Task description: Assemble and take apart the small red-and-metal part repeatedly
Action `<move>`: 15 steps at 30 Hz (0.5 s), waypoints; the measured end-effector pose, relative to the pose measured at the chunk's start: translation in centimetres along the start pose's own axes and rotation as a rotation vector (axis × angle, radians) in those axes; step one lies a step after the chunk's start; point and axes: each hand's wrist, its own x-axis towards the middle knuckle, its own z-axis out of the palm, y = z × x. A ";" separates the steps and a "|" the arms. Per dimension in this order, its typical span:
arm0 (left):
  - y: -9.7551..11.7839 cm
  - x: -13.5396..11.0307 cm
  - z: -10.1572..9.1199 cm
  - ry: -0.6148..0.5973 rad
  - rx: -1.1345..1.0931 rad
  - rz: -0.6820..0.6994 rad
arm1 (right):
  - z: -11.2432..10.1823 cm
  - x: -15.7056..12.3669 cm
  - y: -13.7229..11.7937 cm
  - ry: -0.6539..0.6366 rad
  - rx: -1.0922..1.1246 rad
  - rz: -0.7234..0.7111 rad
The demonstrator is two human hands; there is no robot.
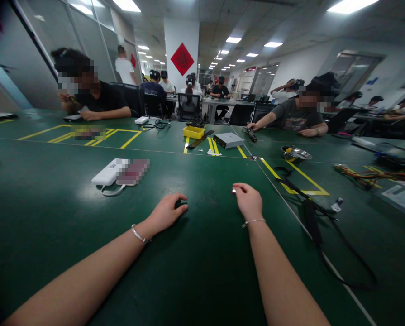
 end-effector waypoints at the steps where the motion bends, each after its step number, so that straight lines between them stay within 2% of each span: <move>1: -0.1 0.0 0.0 -0.007 0.029 0.003 | -1.3 1.1 1.1 0.058 -0.125 0.027; 4: -0.3 0.0 0.1 -0.021 0.080 0.035 | -4.4 3.3 4.4 0.140 -0.365 0.136; 6: -0.3 0.0 0.1 -0.029 0.096 0.050 | -5.4 3.9 6.0 0.154 -0.471 0.196; 9: -0.3 -0.1 0.1 -0.039 0.109 0.056 | -5.7 4.0 7.2 0.152 -0.555 0.265; 15: -0.3 -0.1 0.1 -0.049 0.128 0.094 | -5.6 4.0 7.5 0.108 -0.618 0.350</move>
